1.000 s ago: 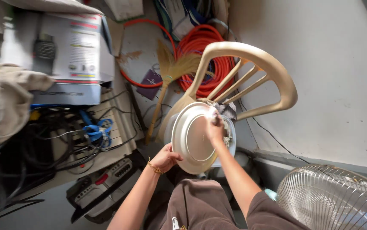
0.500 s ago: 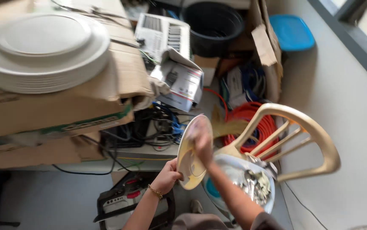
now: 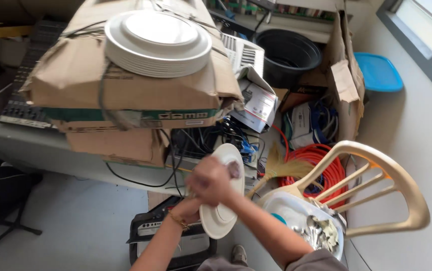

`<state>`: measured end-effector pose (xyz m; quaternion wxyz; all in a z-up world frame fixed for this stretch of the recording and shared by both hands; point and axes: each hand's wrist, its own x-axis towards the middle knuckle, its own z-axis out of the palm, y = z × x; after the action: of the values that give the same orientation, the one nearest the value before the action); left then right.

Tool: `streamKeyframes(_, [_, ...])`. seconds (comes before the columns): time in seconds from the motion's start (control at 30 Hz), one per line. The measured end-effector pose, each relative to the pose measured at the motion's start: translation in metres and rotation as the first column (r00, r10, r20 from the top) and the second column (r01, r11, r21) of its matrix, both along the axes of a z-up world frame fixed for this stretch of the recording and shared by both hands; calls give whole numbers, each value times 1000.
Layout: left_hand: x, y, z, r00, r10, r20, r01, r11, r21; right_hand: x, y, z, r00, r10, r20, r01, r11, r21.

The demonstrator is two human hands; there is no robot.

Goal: The person wipes several white plates with a cloth and stacks them on a cardboard box. They then pick up a teal plastic lid, wipe it with the cloth, and place it on the box.

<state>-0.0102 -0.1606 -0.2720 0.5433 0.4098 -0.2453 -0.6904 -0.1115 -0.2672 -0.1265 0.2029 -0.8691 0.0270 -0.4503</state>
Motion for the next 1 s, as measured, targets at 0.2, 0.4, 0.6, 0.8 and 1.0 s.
streamKeyframes(0.2, [17, 69, 37, 929, 349, -121, -334, 933, 131, 38, -35, -50, 980, -189, 70, 167, 957, 239])
streamKeyframes(0.4, [33, 89, 47, 961, 267, 65, -270, 962, 44, 55, 50, -40, 998, 60, -8, -47, 848, 527])
streamKeyframes(0.6, [37, 122, 62, 932, 331, 147, -292, 928, -233, 79, -26, -35, 947, -234, -219, 302, 426, 853])
streamKeyframes(0.8, [51, 139, 71, 962, 38, 269, 42, 957, -286, 77, -7, -11, 954, -204, -221, 296, 508, 809])
streamKeyframes(1.0, [71, 114, 29, 991, 109, -79, -115, 991, -68, 57, 104, 2, 998, 61, 1, -61, 990, -124])
